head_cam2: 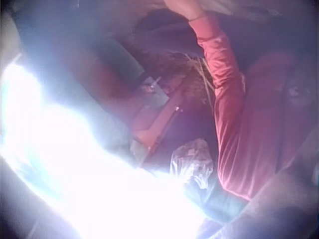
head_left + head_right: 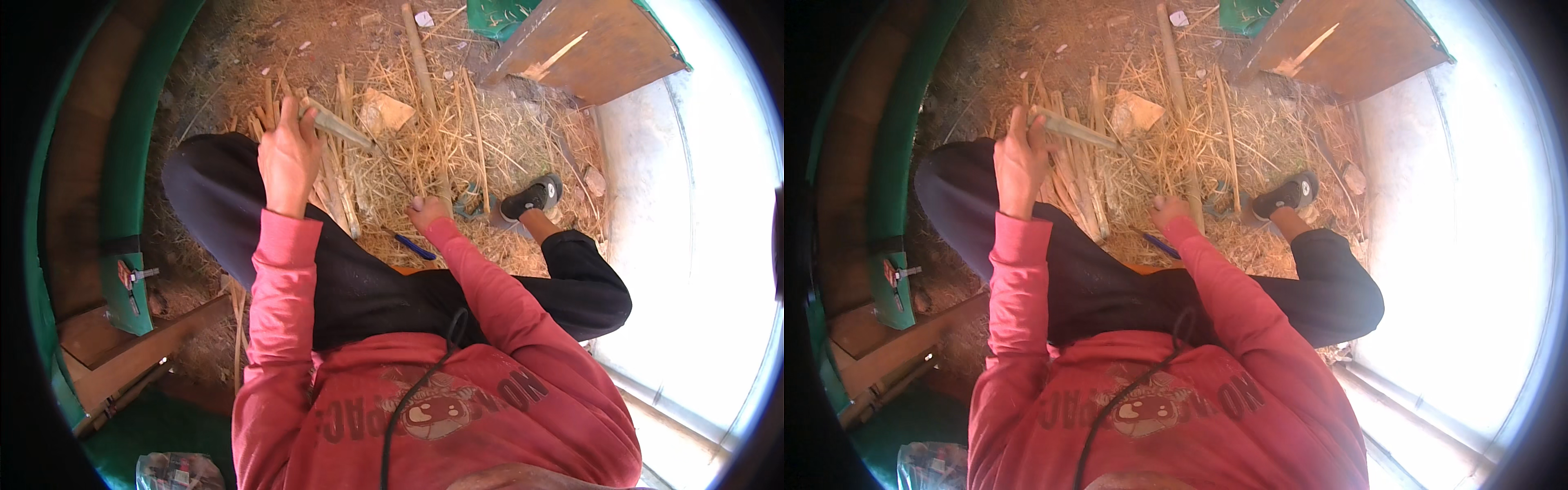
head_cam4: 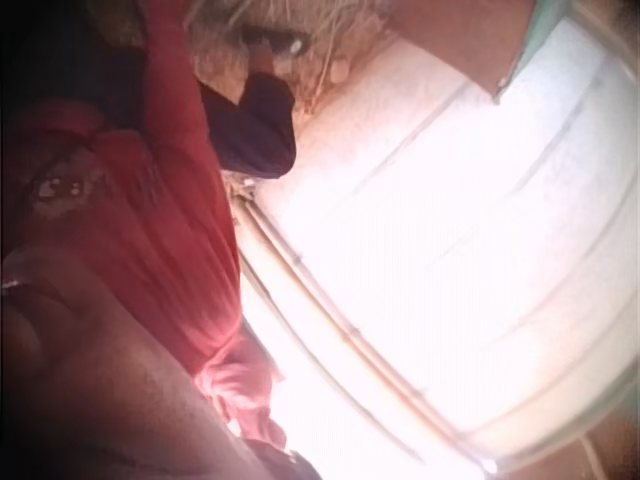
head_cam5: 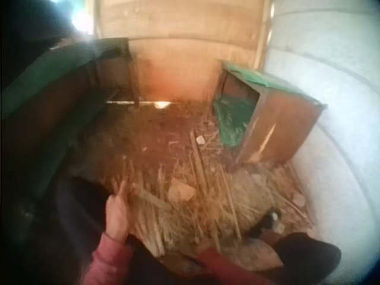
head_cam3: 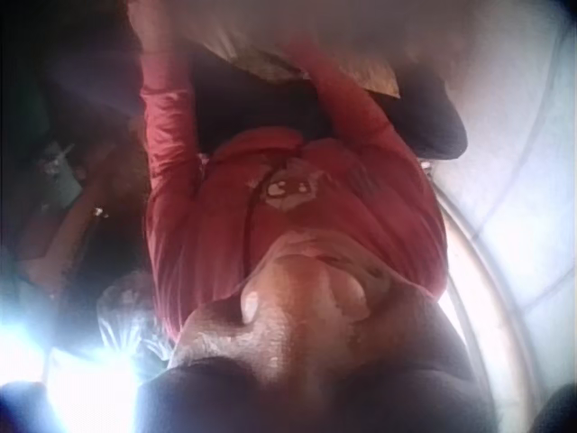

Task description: The person sits on the ground and uses a knife to peel the outer layer off thin wooden sticks. They hold each stick with one hand and scrape the blade along its length, then place the processed sticks into a pile.

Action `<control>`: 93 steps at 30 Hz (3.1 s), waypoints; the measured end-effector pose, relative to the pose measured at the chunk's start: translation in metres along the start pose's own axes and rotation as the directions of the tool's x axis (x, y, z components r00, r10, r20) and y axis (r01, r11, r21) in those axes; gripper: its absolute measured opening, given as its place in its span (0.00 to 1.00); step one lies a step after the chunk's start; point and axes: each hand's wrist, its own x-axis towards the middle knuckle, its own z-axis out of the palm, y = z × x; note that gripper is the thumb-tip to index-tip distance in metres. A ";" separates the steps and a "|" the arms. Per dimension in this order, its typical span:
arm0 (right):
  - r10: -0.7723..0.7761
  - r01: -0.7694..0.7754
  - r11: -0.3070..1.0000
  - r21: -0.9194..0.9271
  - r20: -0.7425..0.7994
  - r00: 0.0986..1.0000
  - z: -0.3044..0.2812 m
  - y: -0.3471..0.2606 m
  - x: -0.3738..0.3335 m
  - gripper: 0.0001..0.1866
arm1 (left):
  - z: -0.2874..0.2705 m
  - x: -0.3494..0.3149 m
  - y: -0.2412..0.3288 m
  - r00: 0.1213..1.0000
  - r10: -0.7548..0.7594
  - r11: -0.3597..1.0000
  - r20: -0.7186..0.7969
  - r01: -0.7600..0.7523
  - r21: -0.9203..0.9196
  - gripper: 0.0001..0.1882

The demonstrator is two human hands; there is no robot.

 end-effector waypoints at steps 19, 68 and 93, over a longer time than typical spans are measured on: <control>0.482 -0.547 0.829 0.116 0.347 0.804 -0.038 -0.030 0.030 0.22 | -0.010 0.001 0.003 0.995 0.051 0.980 0.091 -0.032 -0.198 0.12; 0.475 -0.576 0.812 0.097 0.466 0.747 0.044 0.032 0.007 0.25 | 0.002 0.005 0.034 0.984 -0.023 0.988 0.174 0.048 -0.146 0.15; 0.497 -0.778 0.595 0.202 0.668 0.553 -0.003 0.067 0.004 0.16 | -0.016 -0.010 -0.027 0.959 -0.262 0.933 0.106 0.280 -0.226 0.20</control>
